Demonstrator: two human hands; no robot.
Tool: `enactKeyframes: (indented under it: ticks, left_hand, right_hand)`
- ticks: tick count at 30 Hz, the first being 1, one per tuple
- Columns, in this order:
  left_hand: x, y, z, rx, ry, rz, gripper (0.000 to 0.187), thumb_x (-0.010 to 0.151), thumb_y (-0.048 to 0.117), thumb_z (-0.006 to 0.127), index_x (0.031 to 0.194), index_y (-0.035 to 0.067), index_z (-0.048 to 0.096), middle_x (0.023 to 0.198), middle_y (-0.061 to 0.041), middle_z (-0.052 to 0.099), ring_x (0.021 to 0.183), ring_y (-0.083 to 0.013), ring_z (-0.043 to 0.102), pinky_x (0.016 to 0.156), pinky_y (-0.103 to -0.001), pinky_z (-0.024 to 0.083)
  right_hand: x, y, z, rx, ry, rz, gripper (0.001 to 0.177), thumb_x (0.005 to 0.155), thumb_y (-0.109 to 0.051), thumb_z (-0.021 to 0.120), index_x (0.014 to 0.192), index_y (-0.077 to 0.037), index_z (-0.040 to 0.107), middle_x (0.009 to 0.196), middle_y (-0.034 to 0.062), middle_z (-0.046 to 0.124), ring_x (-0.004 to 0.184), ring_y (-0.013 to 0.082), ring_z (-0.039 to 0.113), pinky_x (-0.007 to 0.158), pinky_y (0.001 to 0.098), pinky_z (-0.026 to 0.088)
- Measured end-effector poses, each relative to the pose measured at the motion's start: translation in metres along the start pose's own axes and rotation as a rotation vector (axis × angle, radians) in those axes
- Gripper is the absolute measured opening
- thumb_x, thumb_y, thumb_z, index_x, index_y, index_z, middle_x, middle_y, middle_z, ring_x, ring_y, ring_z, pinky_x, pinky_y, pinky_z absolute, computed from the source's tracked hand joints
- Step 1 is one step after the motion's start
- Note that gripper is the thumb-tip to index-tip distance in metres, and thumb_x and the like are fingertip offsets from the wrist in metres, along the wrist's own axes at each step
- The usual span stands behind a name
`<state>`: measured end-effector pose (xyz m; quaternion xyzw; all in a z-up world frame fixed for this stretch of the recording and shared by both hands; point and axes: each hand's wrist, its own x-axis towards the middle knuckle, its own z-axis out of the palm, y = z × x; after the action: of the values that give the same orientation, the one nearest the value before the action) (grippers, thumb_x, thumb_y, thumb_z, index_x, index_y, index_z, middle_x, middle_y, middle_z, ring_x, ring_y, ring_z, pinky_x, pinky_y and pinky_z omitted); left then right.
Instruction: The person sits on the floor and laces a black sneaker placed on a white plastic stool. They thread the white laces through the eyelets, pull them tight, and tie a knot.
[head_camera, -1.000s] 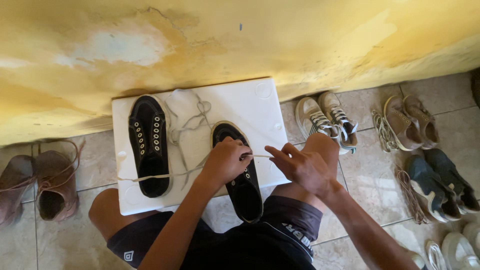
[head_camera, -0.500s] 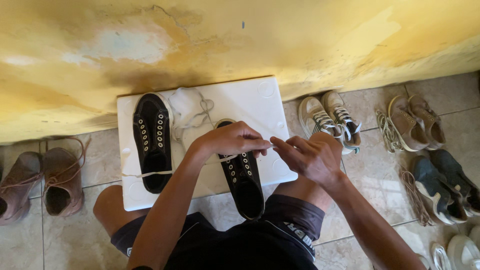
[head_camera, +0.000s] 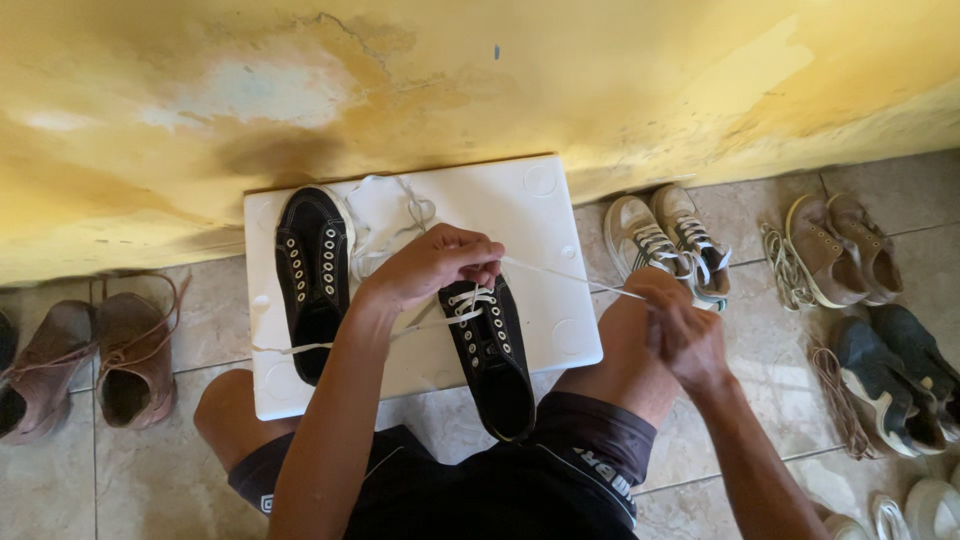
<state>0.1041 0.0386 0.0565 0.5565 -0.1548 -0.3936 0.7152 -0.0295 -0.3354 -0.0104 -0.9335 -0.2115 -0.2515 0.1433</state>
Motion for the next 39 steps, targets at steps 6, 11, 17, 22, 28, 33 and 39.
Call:
enactKeyframes:
  ticks: [6,11,17,22,28,33,39]
  left_hand:
    - [-0.006,0.009,0.007,0.078,0.010,-0.004,0.030,0.100,0.033,0.065,0.093,0.006,0.078,0.081,-0.001,0.070,0.082,-0.0106,0.066,0.084,-0.028,0.055]
    - [0.008,0.018,0.020,0.291,0.174,-0.102,0.031,0.098,0.035,0.064,0.095,0.008,0.079,0.078,0.000,0.070,0.073,-0.0083,0.058,0.074,-0.024,0.048]
    - [0.031,0.012,0.023,0.288,0.118,0.008,0.039,0.102,0.039,0.063,0.105,0.003,0.078,0.090,-0.003,0.072,0.076,-0.0137,0.052,0.073,-0.031,0.046]
    - [0.048,0.010,0.039,0.679,0.133,-0.041,0.040,0.102,0.044,0.057,0.118,0.011,0.074,0.117,-0.008,0.070,0.111,-0.0236,0.068,0.097,-0.038,0.053]
    - [-0.007,-0.004,0.058,1.174,0.474,0.097,0.024,0.096,0.029,0.067,0.106,0.009,0.076,0.126,-0.012,0.065,0.118,-0.0342,0.060,0.100,-0.047,0.050]
    - [-0.056,-0.031,0.069,1.209,0.537,0.016,0.013,0.080,0.020,0.075,0.087,0.011,0.079,0.124,-0.014,0.063,0.121,-0.0387,0.053,0.093,-0.050,0.048]
    - [-0.050,-0.062,0.084,1.203,0.736,0.035,0.015,0.077,0.020,0.076,0.084,0.007,0.079,0.134,-0.018,0.059,0.123,-0.0391,0.052,0.093,-0.050,0.049]
  right_hand:
    - [-0.029,-0.007,-0.031,-0.073,-0.073,0.345,0.011,0.103,-0.009,0.066,0.112,-0.004,0.071,0.096,0.0089,0.074,0.066,0.0194,0.068,0.054,0.0350,0.054]
    - [-0.053,-0.022,-0.034,0.354,-0.177,0.662,0.022,0.101,-0.020,0.064,0.112,-0.004,0.075,0.108,0.0112,0.073,0.086,0.0185,0.072,0.066,0.0331,0.062]
    - [-0.078,-0.023,-0.026,0.706,-0.820,1.161,0.043,0.096,-0.040,0.063,0.108,-0.003,0.081,0.070,0.0124,0.072,0.060,0.0196,0.065,0.057,0.0344,0.056]
    - [-0.074,-0.051,0.004,1.258,-0.773,1.220,0.054,0.105,-0.039,0.059,0.105,0.013,0.073,0.062,0.0048,0.057,0.051,0.0126,0.050,0.047,0.0275,0.046]
    - [-0.018,-0.101,0.026,1.583,-0.323,1.437,0.038,0.099,-0.027,0.061,0.122,0.002,0.067,0.078,0.0010,0.068,0.049,0.0048,0.050,0.041,0.0193,0.041]
    - [0.037,-0.120,0.030,1.558,-0.192,1.414,0.031,0.097,-0.020,0.065,0.121,0.000,0.067,0.100,0.0046,0.074,0.086,0.0088,0.070,0.068,0.0209,0.058]
    - [0.072,-0.134,0.061,1.310,-0.127,1.113,0.025,0.093,-0.011,0.072,0.115,0.002,0.072,0.103,0.0105,0.076,0.098,0.0162,0.074,0.080,0.0273,0.063]
